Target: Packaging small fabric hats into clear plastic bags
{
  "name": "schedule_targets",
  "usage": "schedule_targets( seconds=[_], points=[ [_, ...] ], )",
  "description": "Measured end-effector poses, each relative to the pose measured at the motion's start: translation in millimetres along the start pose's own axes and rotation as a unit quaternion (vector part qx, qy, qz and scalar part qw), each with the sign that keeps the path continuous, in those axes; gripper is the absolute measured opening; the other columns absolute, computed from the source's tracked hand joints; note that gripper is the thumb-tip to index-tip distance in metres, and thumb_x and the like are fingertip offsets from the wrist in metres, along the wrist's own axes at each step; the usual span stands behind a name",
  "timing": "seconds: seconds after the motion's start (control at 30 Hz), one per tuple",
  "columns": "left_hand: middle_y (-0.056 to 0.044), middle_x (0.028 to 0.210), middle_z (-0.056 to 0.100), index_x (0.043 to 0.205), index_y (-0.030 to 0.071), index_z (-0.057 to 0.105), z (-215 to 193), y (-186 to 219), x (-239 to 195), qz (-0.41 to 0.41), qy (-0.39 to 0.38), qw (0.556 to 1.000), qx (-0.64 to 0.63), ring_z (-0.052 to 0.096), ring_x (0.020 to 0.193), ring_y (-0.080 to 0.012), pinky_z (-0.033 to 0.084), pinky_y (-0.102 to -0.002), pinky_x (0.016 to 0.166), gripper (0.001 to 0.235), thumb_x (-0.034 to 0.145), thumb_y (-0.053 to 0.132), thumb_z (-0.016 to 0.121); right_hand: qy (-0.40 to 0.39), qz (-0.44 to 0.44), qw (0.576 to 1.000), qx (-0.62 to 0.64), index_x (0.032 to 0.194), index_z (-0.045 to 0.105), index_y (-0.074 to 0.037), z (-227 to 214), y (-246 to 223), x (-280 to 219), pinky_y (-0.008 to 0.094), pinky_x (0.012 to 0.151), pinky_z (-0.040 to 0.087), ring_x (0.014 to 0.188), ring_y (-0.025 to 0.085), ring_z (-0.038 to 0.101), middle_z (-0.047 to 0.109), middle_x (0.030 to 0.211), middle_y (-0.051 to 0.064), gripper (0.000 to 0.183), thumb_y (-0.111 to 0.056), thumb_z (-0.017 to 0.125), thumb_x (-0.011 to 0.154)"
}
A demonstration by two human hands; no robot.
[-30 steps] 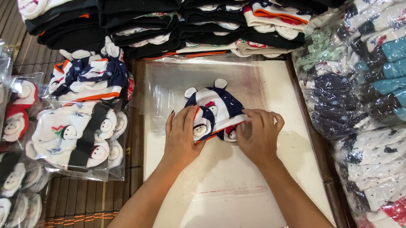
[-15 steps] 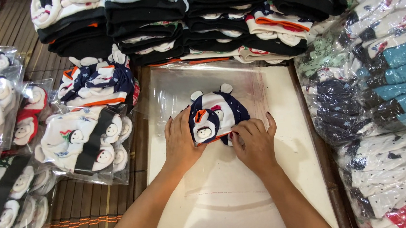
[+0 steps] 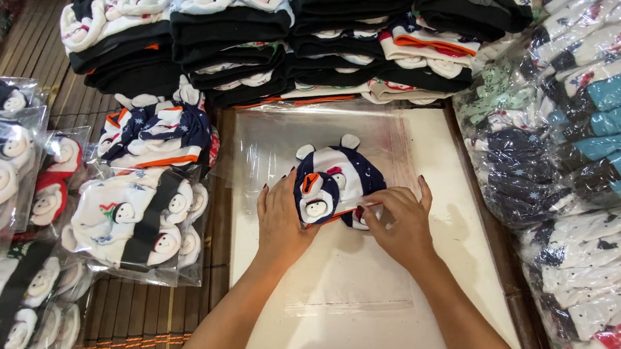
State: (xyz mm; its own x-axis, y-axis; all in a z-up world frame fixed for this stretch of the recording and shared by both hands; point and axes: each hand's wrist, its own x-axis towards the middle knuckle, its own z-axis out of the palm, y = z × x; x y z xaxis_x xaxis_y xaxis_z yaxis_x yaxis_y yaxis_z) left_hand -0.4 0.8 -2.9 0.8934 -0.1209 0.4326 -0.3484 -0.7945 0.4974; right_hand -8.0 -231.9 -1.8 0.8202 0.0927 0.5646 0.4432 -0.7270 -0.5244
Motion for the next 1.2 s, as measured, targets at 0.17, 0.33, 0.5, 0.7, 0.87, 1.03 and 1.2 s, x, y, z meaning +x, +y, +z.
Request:
schedule_targets(
  seconds=[0.17, 0.33, 0.5, 0.7, 0.87, 1.03, 1.2],
  points=[
    [-0.016, 0.139, 0.053, 0.155, 0.005, 0.033, 1, 0, -2, -0.001, -0.005, 1.0, -0.003, 0.046, 0.138, -0.0308, 0.019, -0.054, 0.121, 0.112, 0.063, 0.026, 0.093, -0.032, -0.082, 0.996, -0.005, 0.119, 0.07, -0.016, -25, -55, 30, 0.052, 0.117, 0.027, 0.112, 0.025, 0.066, 0.073, 0.111, 0.007, 0.046, -0.028, 0.085, 0.077],
    [-0.017, 0.141, 0.051, 0.156, 0.004, 0.031, 5, -7, -3, 0.02, 0.009, 1.0, 0.01, 0.045, 0.138, -0.0327, 0.02, -0.054, 0.12, 0.117, 0.059, 0.021, 0.094, -0.109, -0.232, 0.965, -0.059, 0.133, 0.063, -0.014, 15, -62, 32, 0.048, 0.103, 0.043, 0.121, 0.034, 0.06, 0.065, 0.127, 0.014, 0.072, -0.03, 0.089, 0.068],
    [-0.018, 0.143, 0.048, 0.156, 0.004, 0.031, 10, -10, -1, 0.027, 0.053, 0.998, -0.002, 0.045, 0.138, -0.0336, 0.024, -0.053, 0.12, 0.12, 0.056, 0.024, 0.094, -0.107, -0.119, 0.986, 0.041, 0.115, 0.073, -0.019, 20, -66, 39, 0.038, 0.095, 0.049, 0.11, 0.024, 0.069, 0.075, 0.111, 0.002, 0.03, -0.013, 0.076, 0.086],
    [-0.006, 0.113, 0.056, 0.135, 0.015, 0.057, 1, -4, 3, 0.101, 0.098, 0.99, 0.031, 0.059, 0.11, -0.027, 0.04, -0.047, 0.102, 0.08, 0.065, 0.036, 0.09, 0.187, 0.32, 0.79, 0.489, 0.112, 0.061, -0.011, 17, -35, 41, 0.033, 0.071, 0.064, 0.083, 0.017, 0.07, 0.064, 0.095, 0.003, 0.018, -0.005, 0.068, 0.096],
    [0.009, 0.086, 0.056, 0.097, 0.029, 0.067, 14, -17, 2, 0.141, 0.076, 0.986, 0.045, 0.06, 0.084, -0.0141, 0.044, -0.036, 0.082, 0.026, 0.08, 0.045, 0.079, 0.235, 0.224, 0.866, 0.38, 0.105, 0.05, -0.01, 15, -31, 21, 0.026, 0.085, 0.052, 0.096, 0.014, 0.06, 0.058, 0.103, 0.005, 0.036, 0.004, 0.075, 0.084],
    [0.012, 0.08, 0.057, 0.092, 0.03, 0.067, 11, -19, 4, 0.149, 0.071, 0.985, 0.047, 0.061, 0.077, -0.0106, 0.046, -0.031, 0.075, 0.018, 0.085, 0.045, 0.076, 0.202, 0.167, 0.877, 0.402, 0.098, 0.045, -0.007, 29, -51, 6, 0.029, 0.089, 0.053, 0.097, 0.018, 0.061, 0.058, 0.103, 0.01, 0.039, 0.009, 0.075, 0.08],
    [0.004, 0.076, 0.061, 0.089, 0.023, 0.071, 1, -12, 6, 0.112, 0.051, 0.992, -0.004, 0.065, 0.075, -0.0169, 0.049, -0.032, 0.074, 0.01, 0.089, 0.033, 0.074, 0.175, 0.153, 0.898, 0.374, 0.096, 0.045, -0.007, 32, -56, 0, 0.029, 0.084, 0.053, 0.095, 0.017, 0.055, 0.052, 0.103, 0.009, 0.041, 0.007, 0.08, 0.08]
  ],
)
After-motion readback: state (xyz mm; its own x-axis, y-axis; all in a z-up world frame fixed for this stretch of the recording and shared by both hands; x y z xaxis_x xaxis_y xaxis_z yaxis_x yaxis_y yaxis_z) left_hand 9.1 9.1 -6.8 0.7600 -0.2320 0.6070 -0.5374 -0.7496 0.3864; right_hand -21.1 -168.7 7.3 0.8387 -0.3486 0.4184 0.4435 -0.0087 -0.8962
